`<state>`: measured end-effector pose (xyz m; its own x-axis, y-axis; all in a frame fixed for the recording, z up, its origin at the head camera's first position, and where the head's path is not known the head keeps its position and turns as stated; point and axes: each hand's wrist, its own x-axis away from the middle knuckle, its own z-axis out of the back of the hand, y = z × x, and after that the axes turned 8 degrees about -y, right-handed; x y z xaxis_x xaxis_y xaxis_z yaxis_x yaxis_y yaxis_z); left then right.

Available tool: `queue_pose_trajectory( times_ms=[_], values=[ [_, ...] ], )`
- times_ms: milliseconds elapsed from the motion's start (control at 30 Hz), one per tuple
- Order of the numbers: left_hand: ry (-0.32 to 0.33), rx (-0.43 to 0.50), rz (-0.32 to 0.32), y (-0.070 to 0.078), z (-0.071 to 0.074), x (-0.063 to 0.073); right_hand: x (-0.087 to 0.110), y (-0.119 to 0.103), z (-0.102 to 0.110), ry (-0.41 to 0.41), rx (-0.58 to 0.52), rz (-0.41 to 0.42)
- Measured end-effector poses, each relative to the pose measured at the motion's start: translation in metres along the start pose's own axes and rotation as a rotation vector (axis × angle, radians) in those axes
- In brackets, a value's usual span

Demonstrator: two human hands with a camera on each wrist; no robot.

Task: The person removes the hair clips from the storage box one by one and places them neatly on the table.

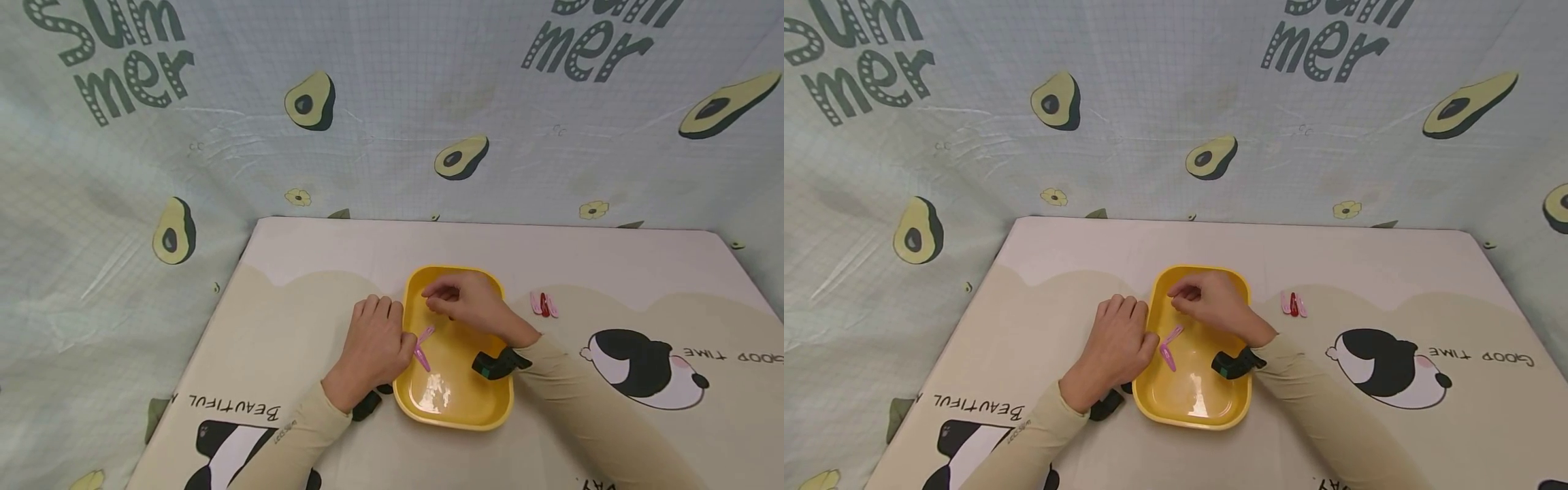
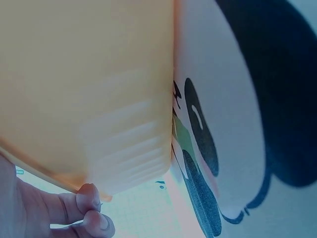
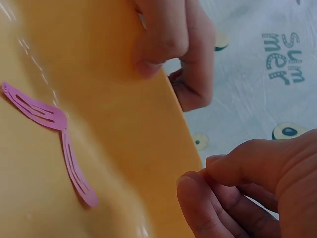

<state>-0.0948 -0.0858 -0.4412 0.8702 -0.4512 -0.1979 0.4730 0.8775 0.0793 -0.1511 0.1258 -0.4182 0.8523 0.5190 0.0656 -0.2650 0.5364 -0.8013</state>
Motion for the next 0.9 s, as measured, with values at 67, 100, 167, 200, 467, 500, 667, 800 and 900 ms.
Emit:
queue_pose_trajectory(
  times_ms=[67,100,167,200,467,500,667,800,900],
  values=[
    [-0.005,0.001,0.0,0.0,0.0,0.0,-0.002,-0.001,-0.003,-0.009,0.052,0.021],
    [-0.009,0.001,0.001,0.0,0.0,0.0,-0.002,-0.001,-0.004,-0.017,0.074,0.031],
    [-0.016,-0.002,0.003,0.0,0.0,0.0,-0.003,-0.001,-0.005,-0.038,0.107,0.045],
    [-0.019,-0.002,0.004,0.0,0.0,0.0,-0.004,-0.001,-0.005,-0.049,0.118,0.051],
    [-0.02,-0.001,0.004,0.0,-0.001,0.001,-0.006,0.006,-0.007,-0.131,0.093,0.041],
    [-0.02,-0.001,0.004,0.0,-0.001,0.001,-0.007,0.007,-0.007,-0.146,0.086,0.041],
    [-0.015,-0.002,0.002,0.0,-0.001,0.0,-0.008,0.01,-0.007,-0.218,0.075,0.06],
    [-0.011,0.006,-0.002,0.0,0.0,0.0,-0.009,0.012,-0.008,-0.263,0.093,0.09],
    [-0.01,0.012,-0.004,-0.001,-0.001,0.0,-0.01,0.013,-0.009,-0.292,0.108,0.111]
  ],
)
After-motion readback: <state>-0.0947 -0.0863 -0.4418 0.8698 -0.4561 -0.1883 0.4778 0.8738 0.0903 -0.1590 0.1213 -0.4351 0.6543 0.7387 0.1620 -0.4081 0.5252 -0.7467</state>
